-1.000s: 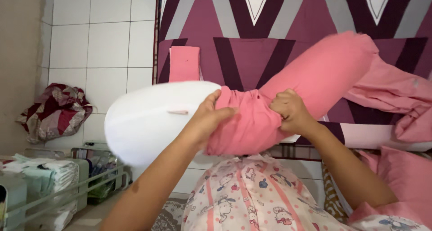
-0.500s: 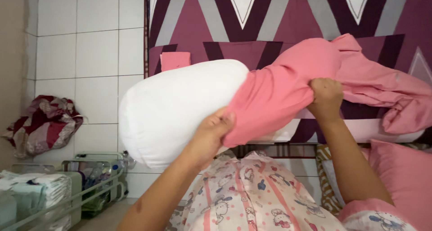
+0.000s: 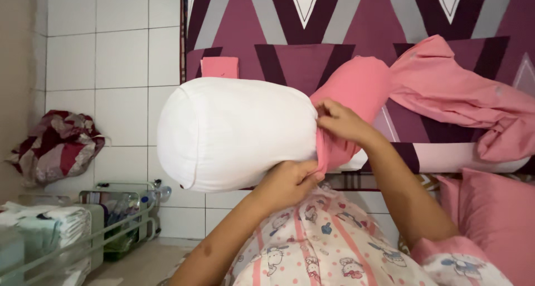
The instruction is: The person places a pink pillowcase onto a cylindrical pillow, pulls the fabric over the pillow, and ties the drawstring at each end to secure it. The person then repeats the process with a second pillow.
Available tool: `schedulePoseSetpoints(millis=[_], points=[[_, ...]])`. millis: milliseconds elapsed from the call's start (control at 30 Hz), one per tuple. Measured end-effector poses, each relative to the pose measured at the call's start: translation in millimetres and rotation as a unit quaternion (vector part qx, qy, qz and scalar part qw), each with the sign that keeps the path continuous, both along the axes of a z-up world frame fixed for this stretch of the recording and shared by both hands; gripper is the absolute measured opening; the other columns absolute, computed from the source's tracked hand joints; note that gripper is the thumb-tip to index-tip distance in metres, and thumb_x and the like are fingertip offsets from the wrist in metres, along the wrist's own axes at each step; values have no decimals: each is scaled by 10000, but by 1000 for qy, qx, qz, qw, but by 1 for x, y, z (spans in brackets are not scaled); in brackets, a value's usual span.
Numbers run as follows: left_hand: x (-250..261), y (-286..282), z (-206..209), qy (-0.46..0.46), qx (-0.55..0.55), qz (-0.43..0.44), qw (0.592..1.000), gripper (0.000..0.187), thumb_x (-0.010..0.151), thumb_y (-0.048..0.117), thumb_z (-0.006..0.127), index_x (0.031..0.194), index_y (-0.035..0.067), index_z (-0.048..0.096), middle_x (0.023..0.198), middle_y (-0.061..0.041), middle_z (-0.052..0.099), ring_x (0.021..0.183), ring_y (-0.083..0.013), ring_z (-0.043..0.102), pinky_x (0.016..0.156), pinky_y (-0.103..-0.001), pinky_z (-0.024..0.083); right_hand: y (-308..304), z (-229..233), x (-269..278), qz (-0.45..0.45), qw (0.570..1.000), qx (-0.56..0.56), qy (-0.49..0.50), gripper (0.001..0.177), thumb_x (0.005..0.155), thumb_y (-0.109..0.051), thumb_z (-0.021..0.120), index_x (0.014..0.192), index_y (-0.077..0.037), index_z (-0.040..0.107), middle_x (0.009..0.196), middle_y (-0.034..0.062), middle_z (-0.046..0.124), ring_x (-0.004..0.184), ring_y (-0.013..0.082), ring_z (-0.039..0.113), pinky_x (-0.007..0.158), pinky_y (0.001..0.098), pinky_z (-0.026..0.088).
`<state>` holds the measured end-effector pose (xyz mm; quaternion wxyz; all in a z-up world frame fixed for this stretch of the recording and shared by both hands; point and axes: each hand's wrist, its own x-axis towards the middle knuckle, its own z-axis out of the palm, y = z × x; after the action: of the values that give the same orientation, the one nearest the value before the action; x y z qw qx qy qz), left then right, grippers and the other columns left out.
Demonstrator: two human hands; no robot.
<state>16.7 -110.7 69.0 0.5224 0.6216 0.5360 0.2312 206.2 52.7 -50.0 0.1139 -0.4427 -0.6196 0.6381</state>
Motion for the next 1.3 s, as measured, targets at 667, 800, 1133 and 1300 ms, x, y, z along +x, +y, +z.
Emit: schedulePoseSetpoints(millis=[667, 800, 1133, 1300], points=[[21, -14, -18, 14, -160, 121, 979, 326, 901, 264, 635, 1112, 25, 569, 812, -200, 685, 731, -365, 711, 697, -451, 541, 4, -49, -16, 2, 981, -188, -46, 153, 914, -145, 589, 851, -30, 669, 743, 22, 601, 625, 141, 545, 553, 312, 458], [4, 3, -19, 57, -14, 148, 987, 277, 915, 158, 597, 1167, 81, 681, 907, -203, 715, 834, -380, 720, 772, -446, 553, -19, -41, -18, -72, 979, -186, 31, 88, 948, -126, 592, 868, -94, 609, 773, -44, 559, 644, 93, 483, 552, 286, 399], [-80, 84, -68, 336, 52, 6, 940, 375, 950, 303, 598, 1265, 101, 623, 1037, -200, 718, 990, -409, 662, 863, -527, 489, -57, -32, -8, -157, 945, -204, 202, 115, 974, -69, 493, 911, -85, 589, 902, -23, 563, 821, 90, 498, 787, 264, 441], [-66, 79, -117, 224, -45, -30, 973, 423, 935, 337, 651, 1271, 85, 603, 1061, -198, 709, 1028, -398, 666, 895, -473, 510, -58, -14, -38, -177, 932, -242, 206, 131, 923, -48, 477, 892, -84, 599, 834, -7, 583, 792, 108, 540, 766, 268, 468]])
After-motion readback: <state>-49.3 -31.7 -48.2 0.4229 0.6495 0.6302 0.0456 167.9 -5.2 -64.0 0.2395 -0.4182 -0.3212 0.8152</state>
